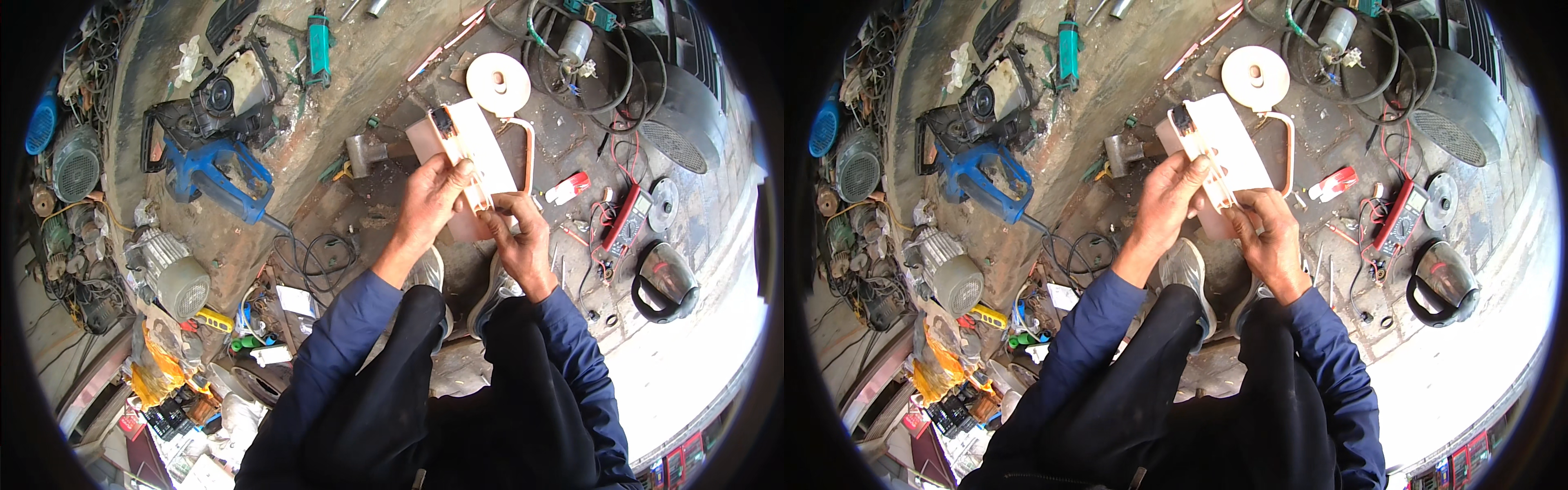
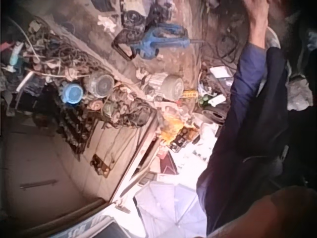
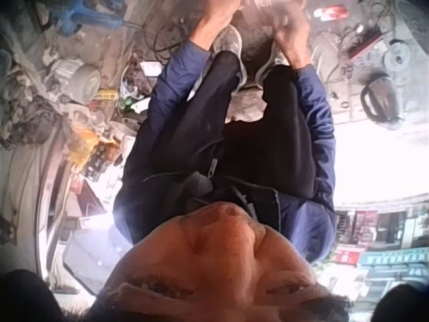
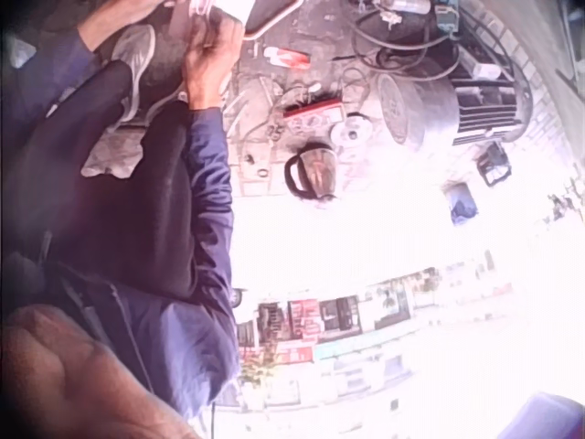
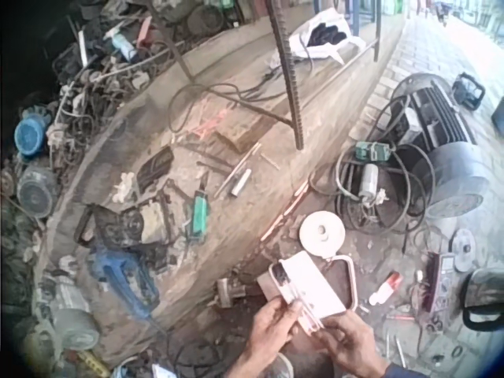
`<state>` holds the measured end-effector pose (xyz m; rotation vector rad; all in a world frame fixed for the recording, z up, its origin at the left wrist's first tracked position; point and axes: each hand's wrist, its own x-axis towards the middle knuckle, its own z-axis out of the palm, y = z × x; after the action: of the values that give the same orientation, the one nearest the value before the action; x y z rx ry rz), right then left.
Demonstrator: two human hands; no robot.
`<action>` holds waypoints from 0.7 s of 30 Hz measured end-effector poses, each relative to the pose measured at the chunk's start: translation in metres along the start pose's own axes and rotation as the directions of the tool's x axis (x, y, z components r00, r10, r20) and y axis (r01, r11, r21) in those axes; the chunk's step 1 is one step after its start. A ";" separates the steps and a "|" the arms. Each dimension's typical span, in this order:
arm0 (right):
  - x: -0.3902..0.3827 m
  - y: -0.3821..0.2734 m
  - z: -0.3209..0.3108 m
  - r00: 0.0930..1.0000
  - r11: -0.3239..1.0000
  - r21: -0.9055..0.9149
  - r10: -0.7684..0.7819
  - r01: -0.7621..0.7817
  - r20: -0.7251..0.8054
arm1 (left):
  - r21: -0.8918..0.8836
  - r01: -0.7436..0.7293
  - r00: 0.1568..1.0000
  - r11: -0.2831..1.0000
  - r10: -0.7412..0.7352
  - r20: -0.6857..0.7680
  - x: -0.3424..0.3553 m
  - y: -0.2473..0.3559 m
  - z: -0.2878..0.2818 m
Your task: The person disassembles a white electric kettle, removes the base and lid, and uses a screwdriver to adjust internal components. They reassemble the kettle, secure the lid, and plug it into a power strip to test functionality.
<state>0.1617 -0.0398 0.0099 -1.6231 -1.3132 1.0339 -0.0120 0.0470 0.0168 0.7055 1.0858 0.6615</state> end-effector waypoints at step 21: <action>-0.026 -0.001 -0.014 0.996 1.000 -0.006 -0.004 0.005 0.093 | -0.086 -0.177 0.983 0.980 0.173 -0.052 -0.039 -0.022 0.021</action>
<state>0.1709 -0.0665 0.0183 -1.5929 -1.3816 1.1152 -0.0019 -0.0001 0.0270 0.7164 1.0348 0.8758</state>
